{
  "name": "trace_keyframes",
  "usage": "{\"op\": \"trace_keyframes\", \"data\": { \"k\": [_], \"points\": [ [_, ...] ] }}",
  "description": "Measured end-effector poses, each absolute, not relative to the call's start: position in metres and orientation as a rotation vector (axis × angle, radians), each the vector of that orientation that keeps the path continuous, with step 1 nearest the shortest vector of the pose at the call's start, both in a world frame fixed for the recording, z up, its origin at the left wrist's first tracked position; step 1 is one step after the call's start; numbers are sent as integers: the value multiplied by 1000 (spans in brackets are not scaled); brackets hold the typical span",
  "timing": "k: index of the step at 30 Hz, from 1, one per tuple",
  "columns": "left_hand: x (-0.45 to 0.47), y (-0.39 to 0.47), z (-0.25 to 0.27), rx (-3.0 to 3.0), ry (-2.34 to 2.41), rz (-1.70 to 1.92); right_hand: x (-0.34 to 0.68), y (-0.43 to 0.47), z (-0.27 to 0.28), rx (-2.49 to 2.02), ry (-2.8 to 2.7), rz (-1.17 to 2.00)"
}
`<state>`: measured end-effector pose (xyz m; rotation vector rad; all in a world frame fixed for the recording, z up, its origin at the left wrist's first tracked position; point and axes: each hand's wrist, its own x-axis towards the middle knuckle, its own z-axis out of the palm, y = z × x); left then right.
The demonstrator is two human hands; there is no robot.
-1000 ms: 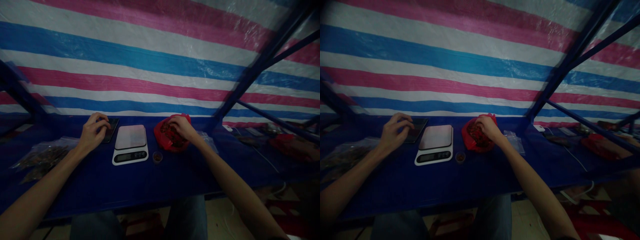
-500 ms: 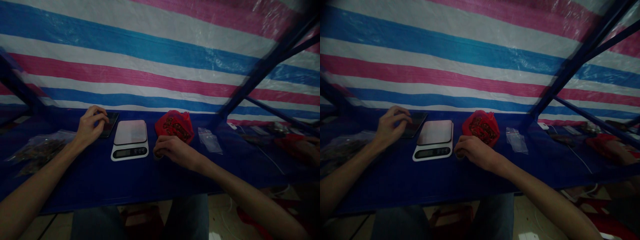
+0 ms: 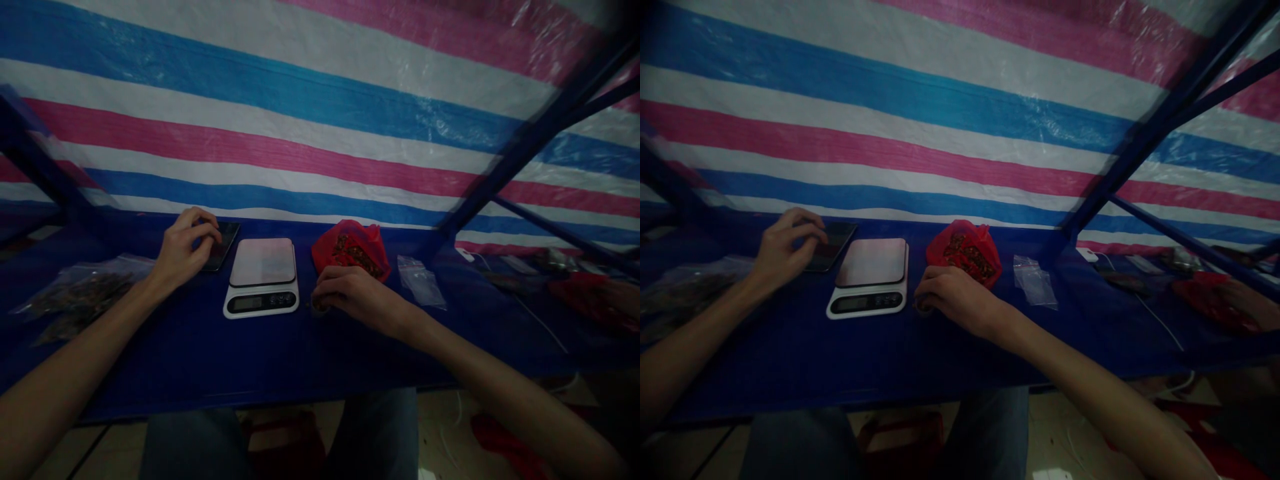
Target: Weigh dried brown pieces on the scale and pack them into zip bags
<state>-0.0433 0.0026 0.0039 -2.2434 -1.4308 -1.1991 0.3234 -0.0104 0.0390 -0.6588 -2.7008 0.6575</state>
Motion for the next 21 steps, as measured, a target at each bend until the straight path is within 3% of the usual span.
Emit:
{"op": "trace_keyframes", "data": {
  "k": [21],
  "points": [
    [-32,1,6,-2261,-1383,-1280,322,-16,39,-607,-2747,697]
  ]
}}
